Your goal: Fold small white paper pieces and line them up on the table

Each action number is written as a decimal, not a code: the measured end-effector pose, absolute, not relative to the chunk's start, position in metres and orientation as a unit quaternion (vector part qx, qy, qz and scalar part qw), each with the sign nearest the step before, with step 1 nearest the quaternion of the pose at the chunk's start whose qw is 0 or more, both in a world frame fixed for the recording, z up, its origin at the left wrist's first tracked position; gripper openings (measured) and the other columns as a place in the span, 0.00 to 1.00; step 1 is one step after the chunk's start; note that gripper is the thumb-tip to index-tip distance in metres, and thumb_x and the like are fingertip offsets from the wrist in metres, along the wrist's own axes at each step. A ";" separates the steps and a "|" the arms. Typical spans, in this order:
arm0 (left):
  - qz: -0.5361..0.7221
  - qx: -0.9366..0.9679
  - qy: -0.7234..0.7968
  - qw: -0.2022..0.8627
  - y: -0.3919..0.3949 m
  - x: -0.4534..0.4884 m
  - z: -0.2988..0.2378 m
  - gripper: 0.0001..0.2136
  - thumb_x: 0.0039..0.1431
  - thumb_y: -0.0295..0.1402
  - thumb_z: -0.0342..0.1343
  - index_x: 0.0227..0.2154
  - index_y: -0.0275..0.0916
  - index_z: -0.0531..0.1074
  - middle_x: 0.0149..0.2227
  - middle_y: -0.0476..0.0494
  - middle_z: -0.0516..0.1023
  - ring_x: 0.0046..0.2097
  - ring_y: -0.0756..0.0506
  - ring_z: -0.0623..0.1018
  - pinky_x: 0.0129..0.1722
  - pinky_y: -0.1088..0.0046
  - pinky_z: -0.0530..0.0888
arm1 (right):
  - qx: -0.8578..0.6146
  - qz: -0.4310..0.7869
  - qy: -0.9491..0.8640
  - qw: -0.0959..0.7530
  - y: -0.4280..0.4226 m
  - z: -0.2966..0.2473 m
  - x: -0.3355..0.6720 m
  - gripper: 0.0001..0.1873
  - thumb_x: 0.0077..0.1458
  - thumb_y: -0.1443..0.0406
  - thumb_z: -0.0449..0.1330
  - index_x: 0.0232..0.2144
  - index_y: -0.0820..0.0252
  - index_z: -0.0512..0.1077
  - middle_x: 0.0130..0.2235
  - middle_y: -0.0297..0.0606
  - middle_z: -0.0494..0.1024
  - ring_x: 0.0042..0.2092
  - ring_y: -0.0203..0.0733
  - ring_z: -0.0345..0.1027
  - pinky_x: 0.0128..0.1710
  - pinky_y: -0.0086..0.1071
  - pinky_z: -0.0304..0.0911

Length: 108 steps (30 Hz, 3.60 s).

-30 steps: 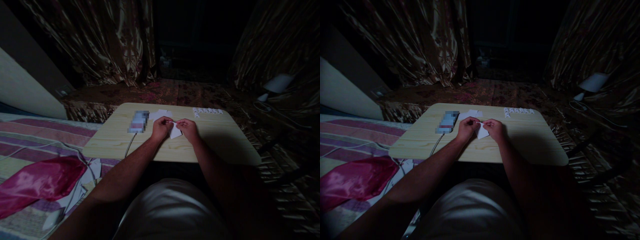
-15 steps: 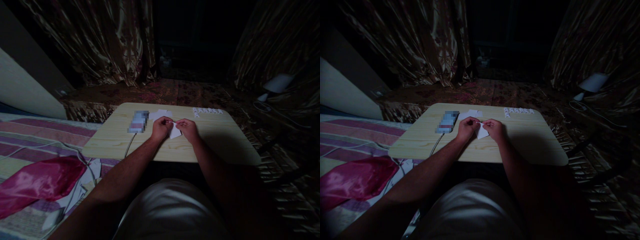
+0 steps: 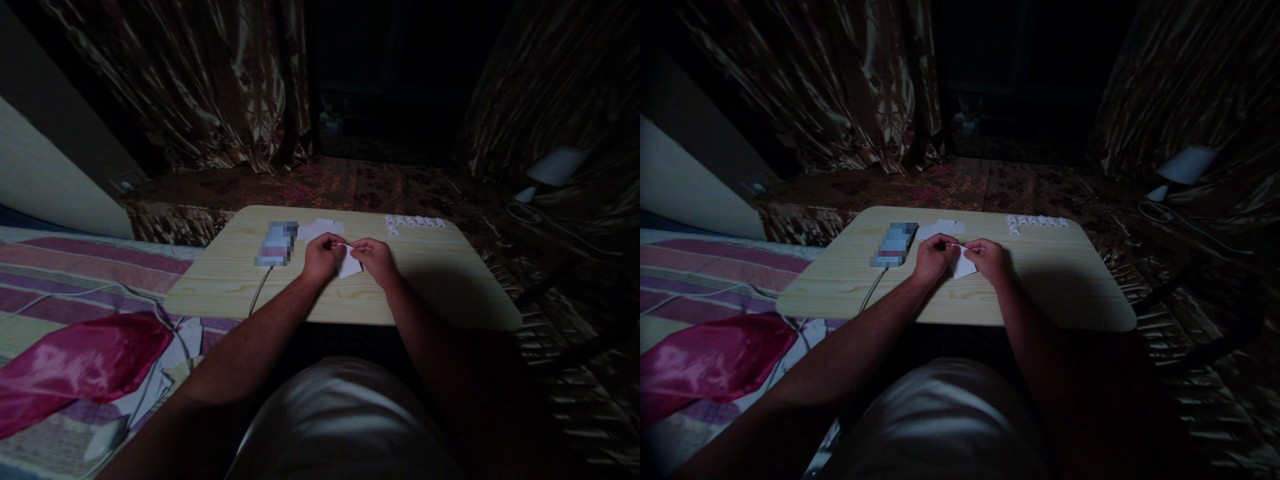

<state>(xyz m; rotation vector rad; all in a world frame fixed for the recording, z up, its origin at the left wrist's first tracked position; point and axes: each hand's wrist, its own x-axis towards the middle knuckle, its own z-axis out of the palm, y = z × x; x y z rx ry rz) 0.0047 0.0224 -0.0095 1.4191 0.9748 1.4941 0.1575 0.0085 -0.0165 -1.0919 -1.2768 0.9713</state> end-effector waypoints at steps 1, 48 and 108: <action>0.595 0.564 0.389 0.420 0.022 0.005 -0.009 0.06 0.43 0.30 0.63 0.27 0.37 0.76 0.23 0.51 0.74 0.25 0.52 0.70 0.26 0.76 0.66 | -0.464 0.412 -0.542 0.567 0.008 -0.016 0.157 0.14 0.40 0.60 0.68 0.31 0.60 0.77 0.29 0.38 0.81 0.29 0.42 0.73 0.29 0.33 0.66; 0.594 0.570 0.387 0.416 0.025 0.005 -0.014 0.05 0.43 0.29 0.63 0.27 0.37 0.76 0.24 0.50 0.74 0.26 0.51 0.70 0.26 0.76 0.65 | -0.463 0.406 -0.548 0.566 0.009 -0.018 0.157 0.12 0.40 0.61 0.67 0.30 0.61 0.77 0.28 0.38 0.80 0.28 0.40 0.72 0.28 0.32 0.66; 0.576 0.529 0.411 0.469 0.023 0.004 -0.007 0.12 0.39 0.30 0.65 0.29 0.38 0.71 0.23 0.52 0.73 0.23 0.53 0.69 0.24 0.76 0.64 | -0.479 0.397 -0.573 0.533 0.011 -0.023 0.156 0.10 0.40 0.61 0.65 0.27 0.60 0.76 0.26 0.34 0.78 0.26 0.37 0.70 0.26 0.29 0.63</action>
